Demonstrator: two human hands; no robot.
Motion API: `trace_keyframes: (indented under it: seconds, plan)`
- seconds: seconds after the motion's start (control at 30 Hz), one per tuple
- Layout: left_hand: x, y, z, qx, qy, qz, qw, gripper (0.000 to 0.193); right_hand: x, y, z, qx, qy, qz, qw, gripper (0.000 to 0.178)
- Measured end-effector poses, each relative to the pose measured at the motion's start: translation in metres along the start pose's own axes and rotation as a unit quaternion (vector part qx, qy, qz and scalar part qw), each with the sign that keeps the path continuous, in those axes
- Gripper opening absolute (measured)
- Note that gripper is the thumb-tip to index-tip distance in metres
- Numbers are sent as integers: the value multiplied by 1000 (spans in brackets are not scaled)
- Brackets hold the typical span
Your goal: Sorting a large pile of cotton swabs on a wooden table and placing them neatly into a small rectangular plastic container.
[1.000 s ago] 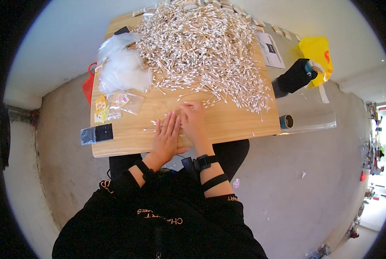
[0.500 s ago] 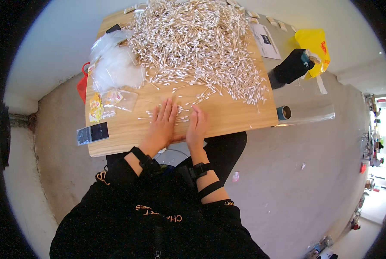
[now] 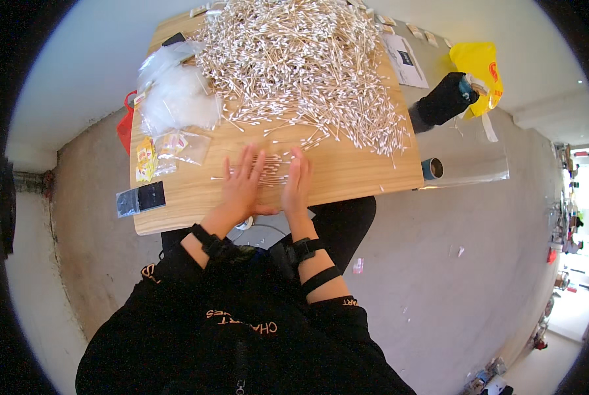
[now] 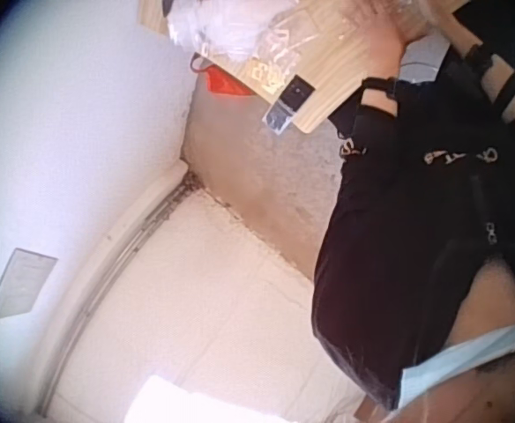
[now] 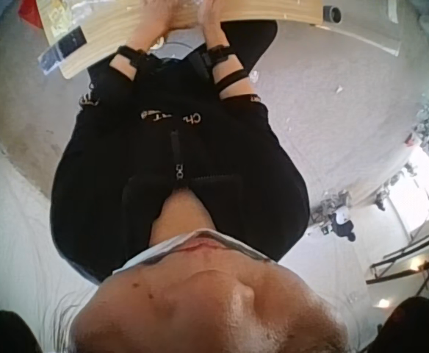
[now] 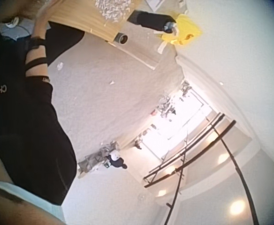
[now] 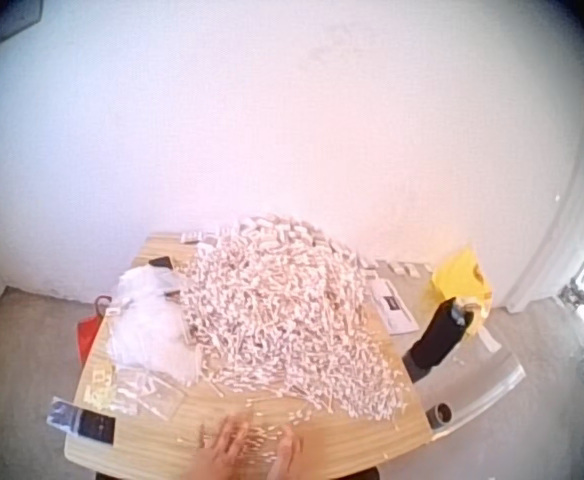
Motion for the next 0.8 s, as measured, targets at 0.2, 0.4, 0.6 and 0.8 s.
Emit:
trace_keyframes:
  seconds: [0.2,0.4,0.6,0.8]
  plan:
    - [-22,52,11,2,-47,82,996,133,-2,7,-25,-46,30,30,998,39]
    - [-11,32,0,20,-43,57,997,128,-3,3,-42,-6,30,33,999,39]
    - [-4,21,-14,37,-10,21,999,123,-5,5,-48,-24,42,37,998,38]
    - [-7,24,10,-67,-44,19,997,120,-2,19,-21,-74,31,50,996,27]
Point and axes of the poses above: each hand's wrist, its own x-axis towards the middle knuckle, its own z-axis out of the back of the hand, y = z × x, the point moved 10 cm from there along x, towards the middle knuckle, and after that the axes turned 6 degrees about -y, right-handed, at the moved point
